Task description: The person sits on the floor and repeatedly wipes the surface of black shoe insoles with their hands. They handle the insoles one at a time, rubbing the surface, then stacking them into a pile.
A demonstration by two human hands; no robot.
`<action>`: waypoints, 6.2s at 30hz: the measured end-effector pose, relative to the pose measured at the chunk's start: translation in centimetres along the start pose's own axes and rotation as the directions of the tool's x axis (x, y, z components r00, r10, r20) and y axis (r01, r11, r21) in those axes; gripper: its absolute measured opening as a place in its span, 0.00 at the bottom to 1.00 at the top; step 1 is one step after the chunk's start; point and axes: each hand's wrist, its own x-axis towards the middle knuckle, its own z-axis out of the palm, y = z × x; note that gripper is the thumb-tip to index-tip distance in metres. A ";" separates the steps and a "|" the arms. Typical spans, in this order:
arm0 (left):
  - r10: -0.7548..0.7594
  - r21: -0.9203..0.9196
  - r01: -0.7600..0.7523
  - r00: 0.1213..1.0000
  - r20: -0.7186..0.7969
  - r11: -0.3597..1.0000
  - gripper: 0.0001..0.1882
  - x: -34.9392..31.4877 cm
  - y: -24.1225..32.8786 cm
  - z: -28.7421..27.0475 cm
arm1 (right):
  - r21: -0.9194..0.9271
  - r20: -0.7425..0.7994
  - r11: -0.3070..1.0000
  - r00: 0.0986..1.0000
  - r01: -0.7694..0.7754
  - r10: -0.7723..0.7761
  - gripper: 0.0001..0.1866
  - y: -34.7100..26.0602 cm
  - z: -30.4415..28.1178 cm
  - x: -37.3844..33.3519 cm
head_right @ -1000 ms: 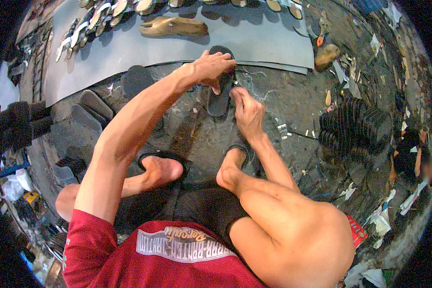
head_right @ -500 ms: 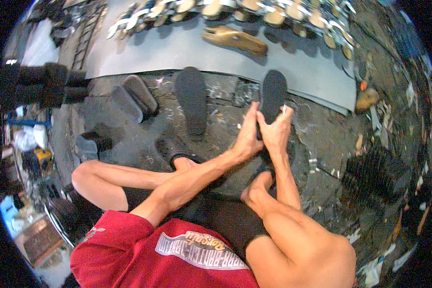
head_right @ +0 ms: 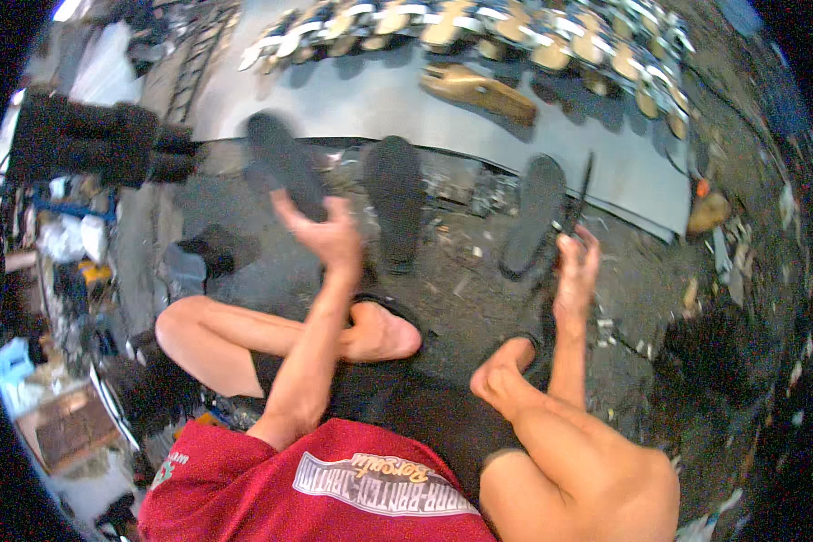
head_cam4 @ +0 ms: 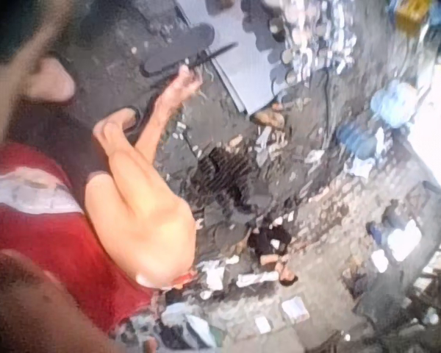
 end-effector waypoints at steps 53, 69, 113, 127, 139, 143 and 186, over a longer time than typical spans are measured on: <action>0.519 -0.498 -0.147 0.283 0.807 0.855 0.26 -6.6 9.1 23.4 | -0.656 0.075 0.673 0.917 0.340 -0.391 0.40 3.7 6.1 -1.4; 0.499 -0.480 -0.137 0.273 0.822 0.866 0.28 -6.4 8.9 23.6 | -0.668 0.349 0.554 0.867 0.496 -0.355 0.39 2.6 1.9 -4.6; 0.355 -0.323 -0.256 0.089 0.931 0.911 0.56 -12.5 10.1 14.5 | -0.578 0.195 0.679 0.884 0.454 -0.425 0.24 1.6 3.6 10.5; 0.297 -0.296 -0.017 0.049 0.954 0.955 0.56 -10.1 9.2 13.6 | -0.530 0.250 0.720 0.894 0.448 -0.373 0.26 1.4 2.5 10.8; 0.311 -0.310 -0.055 0.011 0.950 0.949 0.56 -9.4 9.5 13.7 | -0.494 0.238 0.735 0.885 0.464 -0.400 0.26 2.0 2.6 10.8; 0.360 -0.342 -0.209 0.052 0.932 0.916 0.55 -9.5 9.7 13.8 | -0.421 0.160 0.836 0.936 0.351 -0.312 0.23 2.3 2.5 11.0; 0.202 -0.162 -0.929 -0.098 0.975 0.332 0.33 -18.3 16.1 18.1 | -0.398 0.890 0.484 0.456 0.780 -0.003 0.16 -7.5 6.4 15.8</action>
